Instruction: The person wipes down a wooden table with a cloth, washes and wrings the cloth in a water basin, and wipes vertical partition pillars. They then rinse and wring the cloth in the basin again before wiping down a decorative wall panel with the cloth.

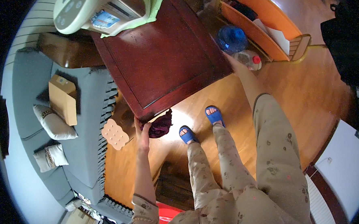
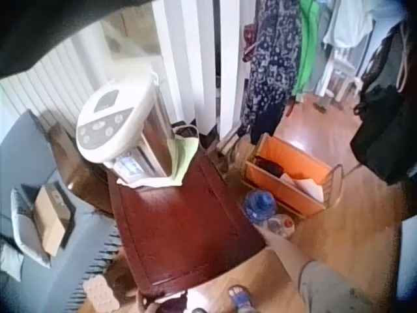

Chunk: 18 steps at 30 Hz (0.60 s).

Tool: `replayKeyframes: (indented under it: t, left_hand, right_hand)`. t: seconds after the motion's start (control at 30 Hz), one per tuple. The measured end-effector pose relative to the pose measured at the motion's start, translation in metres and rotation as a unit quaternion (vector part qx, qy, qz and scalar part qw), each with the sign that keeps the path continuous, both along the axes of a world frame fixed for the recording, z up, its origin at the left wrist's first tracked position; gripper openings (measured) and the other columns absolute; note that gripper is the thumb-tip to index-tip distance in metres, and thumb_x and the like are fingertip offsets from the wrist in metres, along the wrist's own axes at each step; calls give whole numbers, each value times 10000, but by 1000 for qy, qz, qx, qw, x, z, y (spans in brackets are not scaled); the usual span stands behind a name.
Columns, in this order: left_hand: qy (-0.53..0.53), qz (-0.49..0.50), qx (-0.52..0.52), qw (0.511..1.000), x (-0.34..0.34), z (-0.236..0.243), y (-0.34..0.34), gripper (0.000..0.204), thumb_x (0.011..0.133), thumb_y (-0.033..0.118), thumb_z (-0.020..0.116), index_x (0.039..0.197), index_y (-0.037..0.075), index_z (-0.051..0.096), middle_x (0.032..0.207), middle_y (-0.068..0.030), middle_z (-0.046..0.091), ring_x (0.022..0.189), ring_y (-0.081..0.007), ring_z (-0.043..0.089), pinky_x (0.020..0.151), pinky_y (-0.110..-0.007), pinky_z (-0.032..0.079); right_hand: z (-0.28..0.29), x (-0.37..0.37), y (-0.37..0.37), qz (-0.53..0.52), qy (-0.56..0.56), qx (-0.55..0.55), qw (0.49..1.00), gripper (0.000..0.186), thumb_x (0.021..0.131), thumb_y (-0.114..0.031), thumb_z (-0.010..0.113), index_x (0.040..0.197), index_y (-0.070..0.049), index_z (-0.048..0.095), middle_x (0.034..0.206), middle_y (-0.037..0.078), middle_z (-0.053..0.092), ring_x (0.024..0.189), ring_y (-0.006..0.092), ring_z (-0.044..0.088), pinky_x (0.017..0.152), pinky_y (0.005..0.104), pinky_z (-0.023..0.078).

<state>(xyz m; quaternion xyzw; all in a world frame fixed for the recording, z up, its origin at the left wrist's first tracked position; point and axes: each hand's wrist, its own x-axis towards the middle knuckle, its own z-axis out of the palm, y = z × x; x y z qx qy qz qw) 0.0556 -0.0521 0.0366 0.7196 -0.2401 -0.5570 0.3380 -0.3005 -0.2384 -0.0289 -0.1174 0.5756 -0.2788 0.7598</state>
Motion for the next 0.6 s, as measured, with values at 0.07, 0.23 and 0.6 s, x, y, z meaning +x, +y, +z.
replayKeyframes:
  t: [0.07,0.23,0.6]
  left_hand:
    - [-7,-28,7,1000,-9,-3,-8,813,787,127,533,1433,40,48,1405,-159,278,1251,-247,343,1036,-326,275]
    - [-48,-4,25,999,3,-14,4,806,792,141,541,1431,32,62,1405,-170,283,1280,-266,305,1064,-335,220]
    - [-40,-15,-34,998,105,-15,29,628,772,64,520,1351,23,281,1268,-109,425,1167,-212,403,1003,-306,295]
  right_hand:
    - [-19,-19,-5,-20,45,16,999,638,885,-534,443,1336,-84,412,1331,80,458,1184,218,455,990,340,372]
    - [-24,-1,5,17,47,-39,998,604,921,-503,383,1349,-77,391,1343,68,444,1207,202,430,1016,309,333]
    - [-56,69,115,-79,-10,-36,996,604,925,-507,364,1345,-74,397,1334,60,450,1201,193,429,1022,299,317]
